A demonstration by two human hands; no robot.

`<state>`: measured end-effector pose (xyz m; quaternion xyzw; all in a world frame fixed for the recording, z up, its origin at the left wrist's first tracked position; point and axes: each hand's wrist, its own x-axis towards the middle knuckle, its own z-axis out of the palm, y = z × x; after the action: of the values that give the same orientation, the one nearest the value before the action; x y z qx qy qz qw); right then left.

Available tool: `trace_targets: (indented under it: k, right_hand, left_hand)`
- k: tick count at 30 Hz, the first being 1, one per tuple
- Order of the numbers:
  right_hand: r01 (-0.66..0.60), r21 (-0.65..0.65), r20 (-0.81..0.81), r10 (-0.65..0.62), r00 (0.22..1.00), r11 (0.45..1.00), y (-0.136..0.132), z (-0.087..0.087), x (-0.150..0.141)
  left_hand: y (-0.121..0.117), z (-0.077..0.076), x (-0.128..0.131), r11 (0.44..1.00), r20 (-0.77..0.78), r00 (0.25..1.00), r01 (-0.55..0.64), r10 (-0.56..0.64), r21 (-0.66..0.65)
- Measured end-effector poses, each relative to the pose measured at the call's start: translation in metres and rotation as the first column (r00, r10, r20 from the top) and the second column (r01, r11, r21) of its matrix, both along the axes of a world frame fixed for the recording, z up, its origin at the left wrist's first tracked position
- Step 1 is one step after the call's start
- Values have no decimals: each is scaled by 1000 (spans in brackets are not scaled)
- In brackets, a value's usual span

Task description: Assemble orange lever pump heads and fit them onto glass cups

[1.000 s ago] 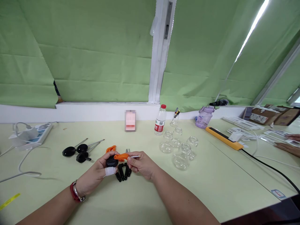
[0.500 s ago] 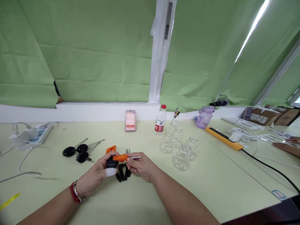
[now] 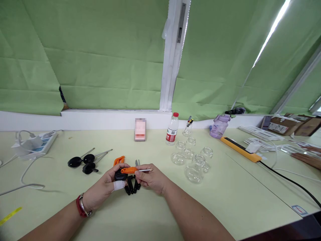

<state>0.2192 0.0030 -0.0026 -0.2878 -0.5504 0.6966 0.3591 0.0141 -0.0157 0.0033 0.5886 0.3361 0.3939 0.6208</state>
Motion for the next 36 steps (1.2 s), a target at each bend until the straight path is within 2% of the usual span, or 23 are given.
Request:
trace_targets:
  k: [7, 13, 24, 30, 36]
  right_hand:
    - [-9, -3, 22, 9, 1000, 1000, -2, -1, -1]
    - [-35, 40, 25, 34, 999, 999, -3, 0, -2]
    - [-45, 70, 76, 39, 996, 997, -8, 3, -4]
    - [-26, 87, 95, 18, 995, 996, -7, 4, -4]
    - [42, 119, 145, -59, 988, 992, -4, 4, 1]
  left_hand:
    - [-1, 4, -1, 1000, 31, 999, -26, 26, -2]
    - [-2, 3, 2, 993, 122, 989, -74, 84, -88]
    - [-2, 8, 5, 999, 37, 998, -42, 43, -30]
    - [-3, 9, 6, 993, 15, 994, -108, 109, -56]
    - [-2, 12, 6, 983, 46, 985, -160, 164, -90]
